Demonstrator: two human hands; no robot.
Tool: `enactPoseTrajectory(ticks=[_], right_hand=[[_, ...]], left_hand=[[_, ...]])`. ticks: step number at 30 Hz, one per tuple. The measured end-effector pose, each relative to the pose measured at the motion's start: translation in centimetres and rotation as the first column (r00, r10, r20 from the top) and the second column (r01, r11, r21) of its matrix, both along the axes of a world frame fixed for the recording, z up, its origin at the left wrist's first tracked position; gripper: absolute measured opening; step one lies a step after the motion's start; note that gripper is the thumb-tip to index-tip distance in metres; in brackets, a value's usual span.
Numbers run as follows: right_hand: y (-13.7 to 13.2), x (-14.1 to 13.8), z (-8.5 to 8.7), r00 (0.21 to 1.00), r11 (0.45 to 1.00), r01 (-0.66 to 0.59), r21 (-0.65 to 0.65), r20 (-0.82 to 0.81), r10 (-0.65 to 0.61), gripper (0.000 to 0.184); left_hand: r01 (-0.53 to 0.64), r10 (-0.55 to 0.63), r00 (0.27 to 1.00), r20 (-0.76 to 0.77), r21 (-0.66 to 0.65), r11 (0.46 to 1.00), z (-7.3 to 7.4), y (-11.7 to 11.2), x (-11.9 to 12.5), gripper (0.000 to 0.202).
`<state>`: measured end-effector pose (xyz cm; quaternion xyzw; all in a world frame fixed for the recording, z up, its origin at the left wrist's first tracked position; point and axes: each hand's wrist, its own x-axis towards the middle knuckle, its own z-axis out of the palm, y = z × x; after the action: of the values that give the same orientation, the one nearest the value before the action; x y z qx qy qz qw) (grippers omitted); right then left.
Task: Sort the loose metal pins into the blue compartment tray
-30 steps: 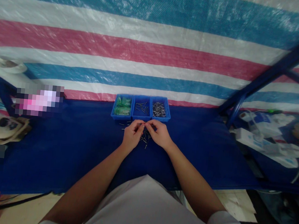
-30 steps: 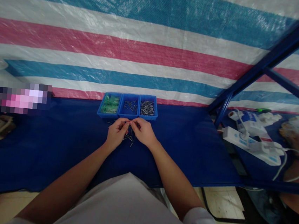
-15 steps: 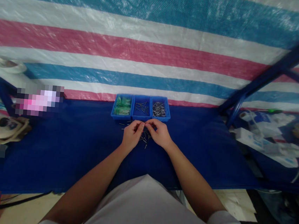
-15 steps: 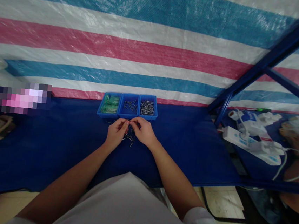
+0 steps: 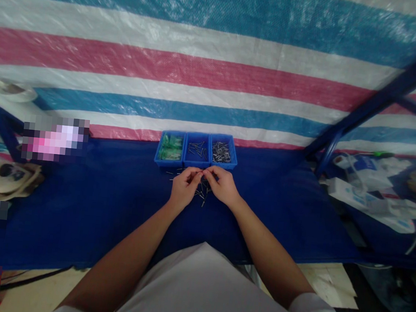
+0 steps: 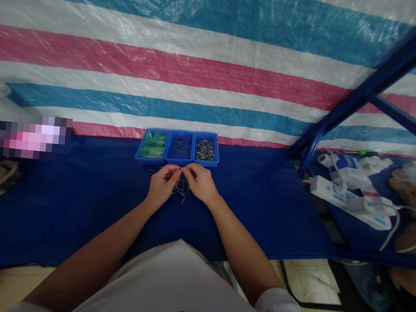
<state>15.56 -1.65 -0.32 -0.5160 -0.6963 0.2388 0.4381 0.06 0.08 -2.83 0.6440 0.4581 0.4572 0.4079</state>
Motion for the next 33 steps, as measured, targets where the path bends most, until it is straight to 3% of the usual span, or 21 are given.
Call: enactPoseTrajectory(ticks=[7,13,20,25,33], right_hand=[[0.14,-0.17,-0.56,0.997,1.000,0.000,0.010,-0.082,0.001,0.016],[0.11,-0.16,-0.35,0.999,1.000,-0.021,0.018,-0.049,0.022,0.014],[-0.01,0.00,0.16,1.000,1.000,0.008,0.024,0.014,-0.008,0.021],[0.05,0.11,-0.07,0.999,1.000,0.018,0.019,0.032,-0.019,0.022],[0.07,-0.12,-0.31,0.998,1.000,0.007,0.015,-0.060,-0.006,0.018]], left_hand=[[-0.002,0.002,1.000,-0.031,-0.011,1.000,0.21,-0.04,-0.03,0.031],[-0.009,0.009,0.997,-0.077,-0.002,1.000,0.72,-0.22,-0.03,0.037],[0.004,-0.004,1.000,0.013,-0.021,1.000,-0.05,-0.06,0.00,0.031],[0.026,-0.026,1.000,-0.015,-0.007,1.000,-0.20,-0.01,-0.02,0.030],[0.031,-0.031,0.999,-0.026,0.020,0.999,0.15,-0.08,-0.12,0.030]])
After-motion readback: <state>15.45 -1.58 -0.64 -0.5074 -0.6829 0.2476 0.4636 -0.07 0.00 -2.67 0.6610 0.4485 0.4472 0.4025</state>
